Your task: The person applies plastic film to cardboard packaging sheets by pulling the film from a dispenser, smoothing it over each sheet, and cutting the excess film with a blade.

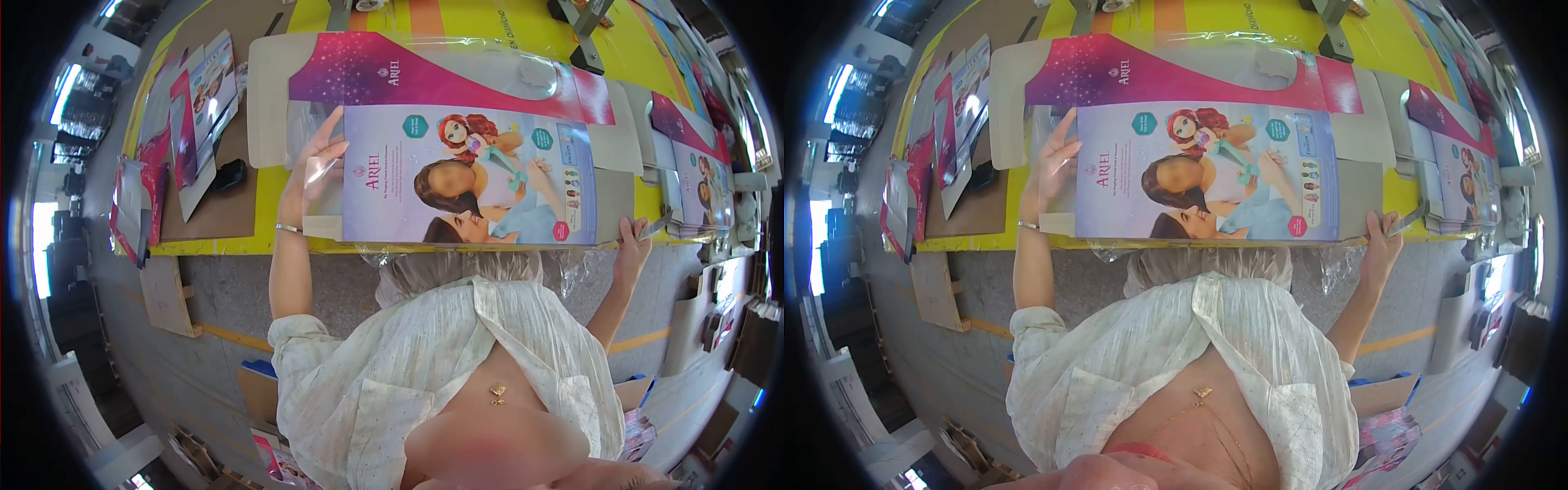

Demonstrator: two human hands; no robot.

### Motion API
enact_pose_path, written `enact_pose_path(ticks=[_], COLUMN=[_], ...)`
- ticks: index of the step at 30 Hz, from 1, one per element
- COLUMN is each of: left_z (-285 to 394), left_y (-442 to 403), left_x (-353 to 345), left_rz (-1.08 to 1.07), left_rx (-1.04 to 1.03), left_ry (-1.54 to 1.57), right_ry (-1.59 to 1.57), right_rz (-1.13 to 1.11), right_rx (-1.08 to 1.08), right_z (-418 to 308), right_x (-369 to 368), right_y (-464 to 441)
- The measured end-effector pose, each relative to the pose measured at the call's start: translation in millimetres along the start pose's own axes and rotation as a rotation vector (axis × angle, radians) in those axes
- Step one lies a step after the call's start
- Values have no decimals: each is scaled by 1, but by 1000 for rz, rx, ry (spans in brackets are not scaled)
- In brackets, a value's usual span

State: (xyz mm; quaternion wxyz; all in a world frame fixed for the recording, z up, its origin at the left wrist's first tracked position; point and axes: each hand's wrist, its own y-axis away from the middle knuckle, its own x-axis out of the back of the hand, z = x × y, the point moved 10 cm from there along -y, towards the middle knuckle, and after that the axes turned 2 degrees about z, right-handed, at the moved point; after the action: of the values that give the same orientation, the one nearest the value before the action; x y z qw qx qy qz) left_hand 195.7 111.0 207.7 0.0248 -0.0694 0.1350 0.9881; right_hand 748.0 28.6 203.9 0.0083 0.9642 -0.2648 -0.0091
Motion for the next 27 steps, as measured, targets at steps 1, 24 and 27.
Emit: enact_pose_path(ticks=[1, 24, 27], left_z=[1, -19, -11], left_y=[-1, 63, 74], left_x=[-1, 68, 52], left_rz=[-6, 144, 240], left_rx=[-4, 113, 60], left_ry=[-11, -161, -527], right_ry=[2, -46, 13], right_rz=[3, -147, -135], right_rx=[7, -165, -190], right_z=[0, 16, 26], right_x=[1, -11, 0], right_y=[-1, -5, -13])
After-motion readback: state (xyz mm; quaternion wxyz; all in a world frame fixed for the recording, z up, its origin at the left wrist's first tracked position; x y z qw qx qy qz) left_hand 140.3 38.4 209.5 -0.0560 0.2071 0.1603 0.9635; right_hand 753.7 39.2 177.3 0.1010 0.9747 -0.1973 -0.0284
